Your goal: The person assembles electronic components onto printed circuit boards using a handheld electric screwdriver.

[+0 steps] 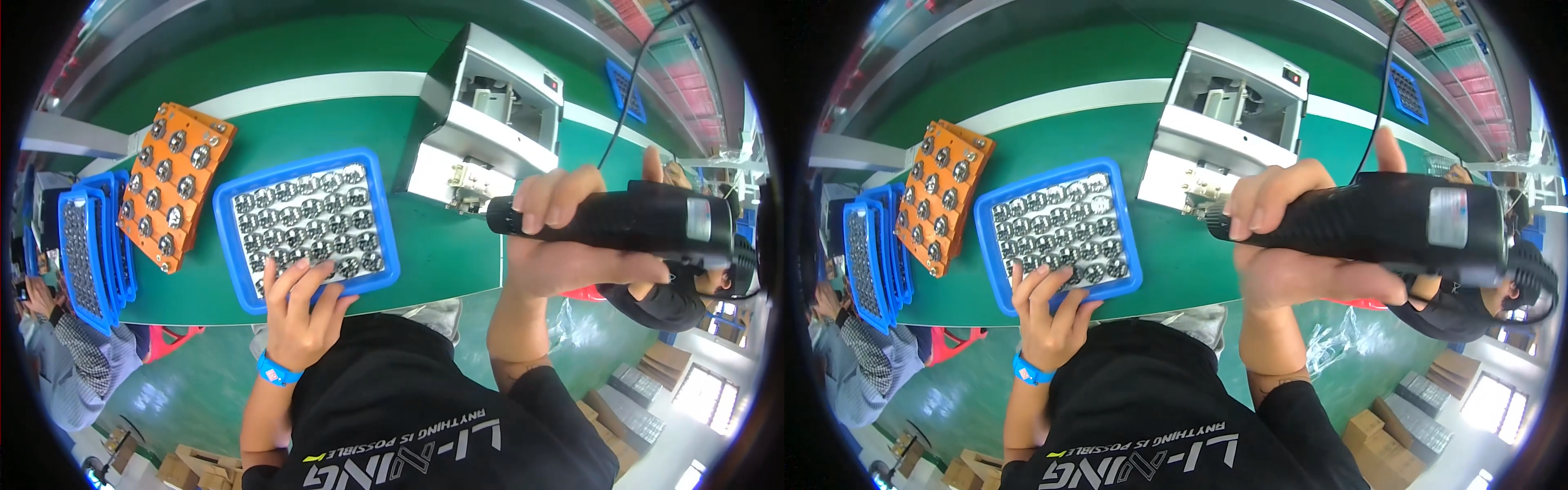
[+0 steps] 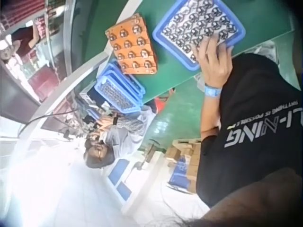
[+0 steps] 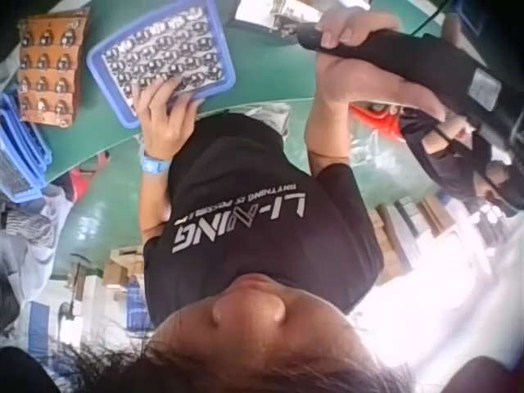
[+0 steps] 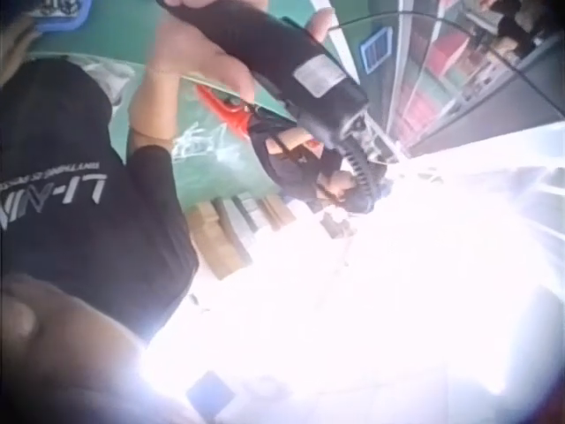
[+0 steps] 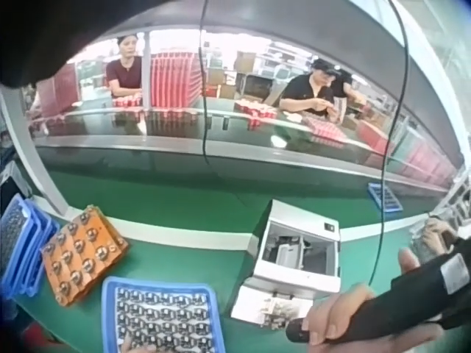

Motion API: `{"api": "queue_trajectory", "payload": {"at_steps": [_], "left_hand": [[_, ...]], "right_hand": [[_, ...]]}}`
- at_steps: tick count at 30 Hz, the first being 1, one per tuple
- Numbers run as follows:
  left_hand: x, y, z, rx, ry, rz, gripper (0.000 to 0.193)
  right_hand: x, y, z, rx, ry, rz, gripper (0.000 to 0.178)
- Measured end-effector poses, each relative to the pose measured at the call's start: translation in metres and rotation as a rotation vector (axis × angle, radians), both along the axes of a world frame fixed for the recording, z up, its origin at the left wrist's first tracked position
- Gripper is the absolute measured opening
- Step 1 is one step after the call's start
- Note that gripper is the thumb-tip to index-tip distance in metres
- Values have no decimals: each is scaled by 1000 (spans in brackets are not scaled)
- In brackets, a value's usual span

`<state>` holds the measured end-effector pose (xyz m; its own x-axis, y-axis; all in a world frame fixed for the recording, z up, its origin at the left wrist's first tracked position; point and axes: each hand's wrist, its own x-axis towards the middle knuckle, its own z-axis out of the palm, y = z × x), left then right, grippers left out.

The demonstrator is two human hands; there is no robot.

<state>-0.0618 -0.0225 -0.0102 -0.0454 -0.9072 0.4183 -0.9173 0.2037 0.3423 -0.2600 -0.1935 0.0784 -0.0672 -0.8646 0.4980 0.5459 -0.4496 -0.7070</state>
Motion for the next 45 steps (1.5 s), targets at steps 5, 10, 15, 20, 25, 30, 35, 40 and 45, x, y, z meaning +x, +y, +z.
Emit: {"api": "queue_trajectory", "payload": {"at_steps": [5,10,15,20,25,30,35,40,45], "left_hand": [[5,8,1,19,30,8,20],[-1,2,4,23,126,12,24],[-8,-14,14,-6,244,-19,24],[-22,-39,13,-6,249,40,23],[-22,-38,16,14,223,63,19],[-20,-41,16,55,279,98,10],[-17,-47,19,87,328,98,9],[-16,-45,13,88,279,107,6],[-14,-44,9,89,267,105,6]], "right_hand": [[7,-5,-3,38,96,-66,110],[6,-5,-16,-56,163,-100,94],[14,-2,-6,122,369,-150,89],[11,6,-9,210,280,-23,87],[31,41,-34,-4,106,74,91],[55,59,-68,-59,84,70,91],[61,59,-77,-74,95,54,90],[64,61,-82,-77,134,48,88],[66,59,-84,-110,180,38,89]]}}
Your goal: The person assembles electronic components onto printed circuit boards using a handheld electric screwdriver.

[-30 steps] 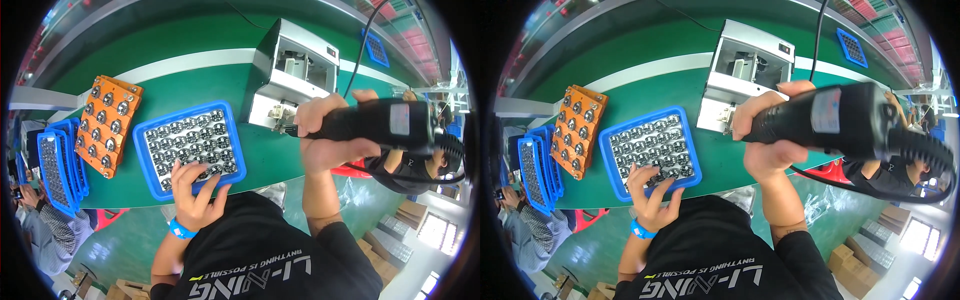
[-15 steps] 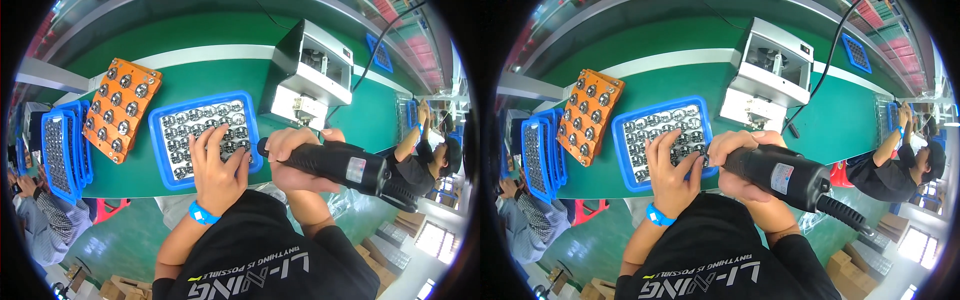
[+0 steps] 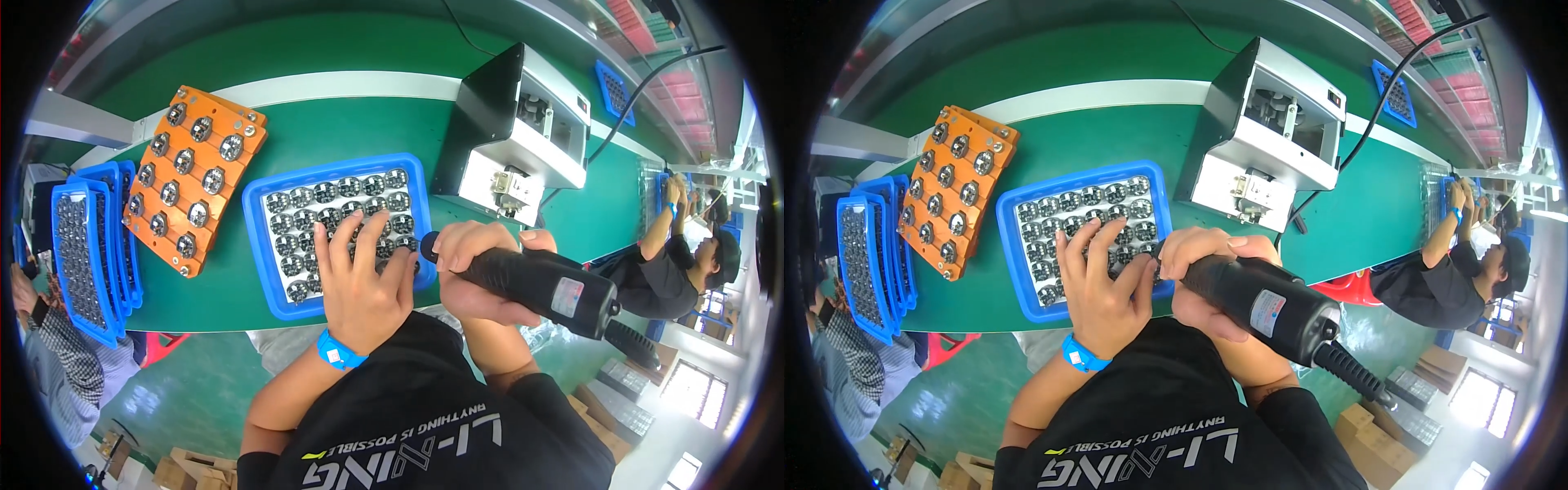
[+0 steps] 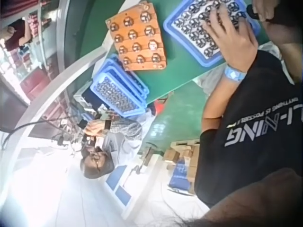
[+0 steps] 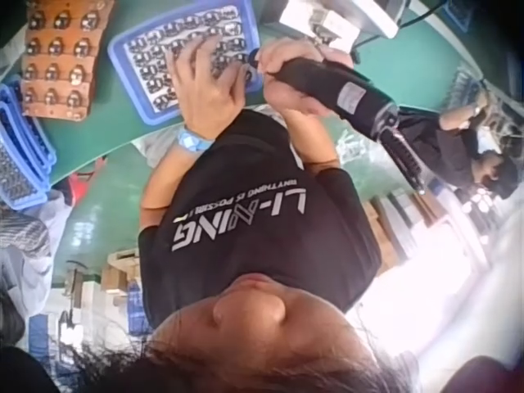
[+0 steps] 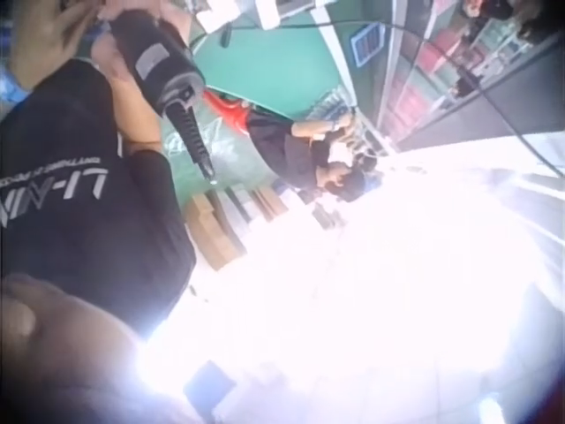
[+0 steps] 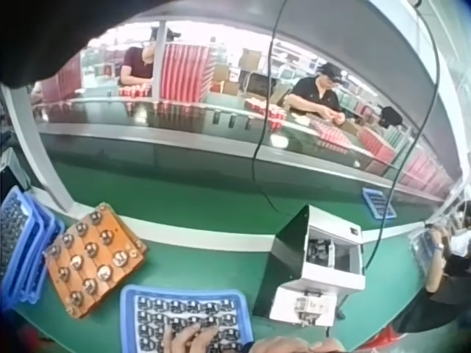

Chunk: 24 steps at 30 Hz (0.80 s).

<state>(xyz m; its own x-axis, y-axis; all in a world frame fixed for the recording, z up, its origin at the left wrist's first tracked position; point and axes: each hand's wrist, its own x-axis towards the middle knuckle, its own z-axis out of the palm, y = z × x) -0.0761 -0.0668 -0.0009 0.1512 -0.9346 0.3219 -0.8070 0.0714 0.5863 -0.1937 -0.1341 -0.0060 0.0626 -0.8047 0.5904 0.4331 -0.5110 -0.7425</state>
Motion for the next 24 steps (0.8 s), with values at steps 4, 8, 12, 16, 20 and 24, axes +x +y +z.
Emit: {"api": "queue_trajectory", "payload": {"at_steps": [4,8,12,16,20,24], "left_hand": [[0,-1,-1,-10,-21,-10,6],[-1,1,-1,-22,-36,0,8],[-2,-1,0,-71,-41,-13,7],[-5,1,1,-85,-57,-25,7],[-8,1,3,-73,-72,-8,9],[-7,2,4,-56,-97,-21,11]], "right_hand": [[0,1,7,238,237,-30,87],[11,-12,16,408,152,121,84],[13,-18,18,342,108,63,81],[10,-16,15,288,87,51,82],[2,-8,20,291,25,-159,89],[-30,-17,62,169,-64,-383,90]]}}
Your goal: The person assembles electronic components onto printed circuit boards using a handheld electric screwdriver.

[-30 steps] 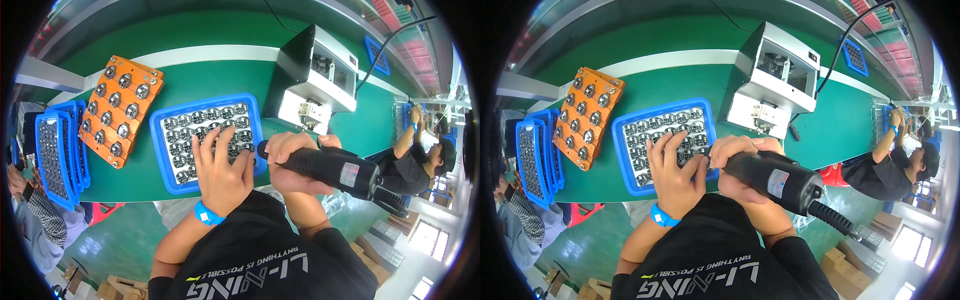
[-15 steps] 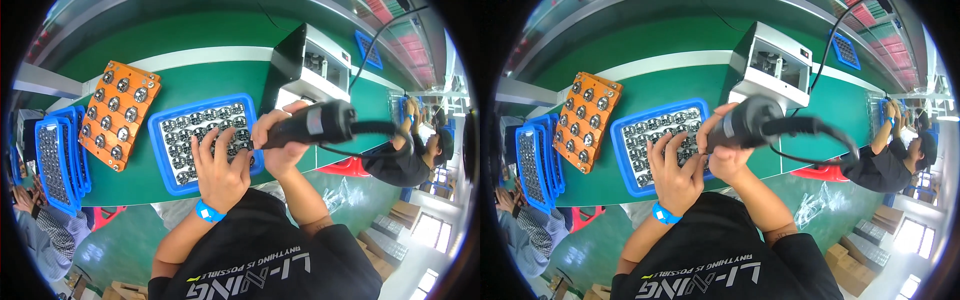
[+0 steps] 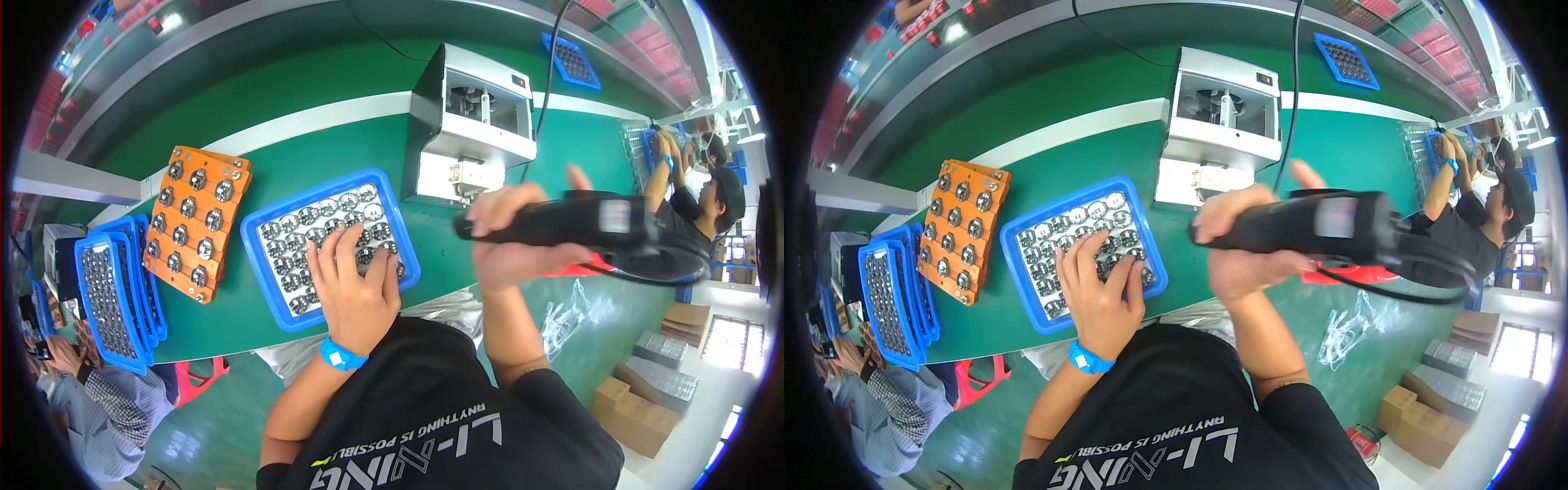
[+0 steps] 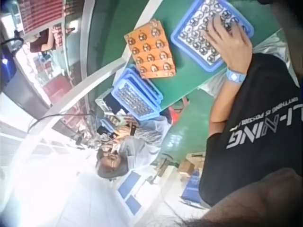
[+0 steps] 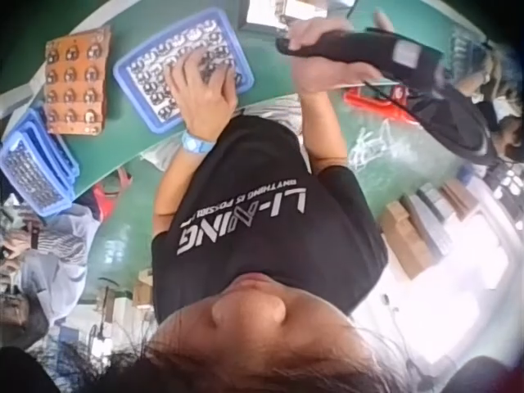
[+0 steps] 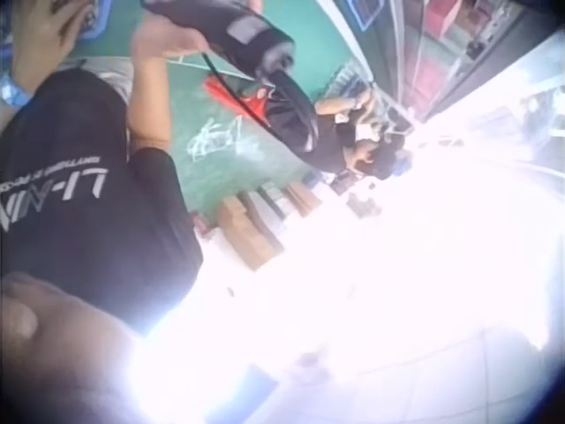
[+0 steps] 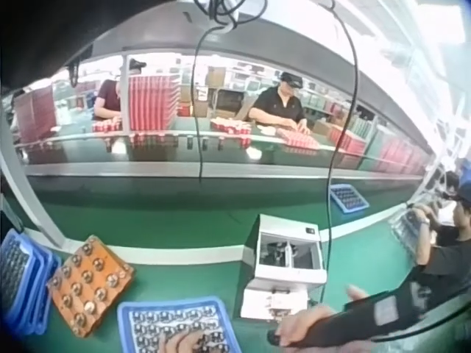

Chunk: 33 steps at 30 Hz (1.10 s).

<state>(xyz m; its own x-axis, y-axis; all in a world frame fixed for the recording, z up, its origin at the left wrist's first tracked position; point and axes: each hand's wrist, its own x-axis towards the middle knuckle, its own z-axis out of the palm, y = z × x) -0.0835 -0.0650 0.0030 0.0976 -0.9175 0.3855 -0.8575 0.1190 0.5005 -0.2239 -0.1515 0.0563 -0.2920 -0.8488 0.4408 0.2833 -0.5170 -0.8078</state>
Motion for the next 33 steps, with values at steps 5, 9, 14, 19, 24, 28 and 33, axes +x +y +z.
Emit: {"api": "queue_trajectory", "payload": {"at_steps": [5,9,14,19,24,28,33], "left_hand": [[1,-2,3,23,23,-10,12],[2,-1,8,69,-35,-22,14],[8,-2,8,103,-58,-102,20],[9,-1,6,79,22,-130,31],[11,-6,9,105,82,-141,39],[12,-6,7,153,85,-123,40],[13,-5,6,158,80,-122,29]], "right_hand": [[-24,-29,19,-103,12,-12,88],[-25,-36,11,-92,49,35,85],[-18,-38,10,15,105,29,83],[-20,-31,11,58,76,131,85],[4,-5,-8,-38,-94,352,89],[25,9,-26,131,-40,393,89],[31,15,-31,285,-12,394,89]]}}
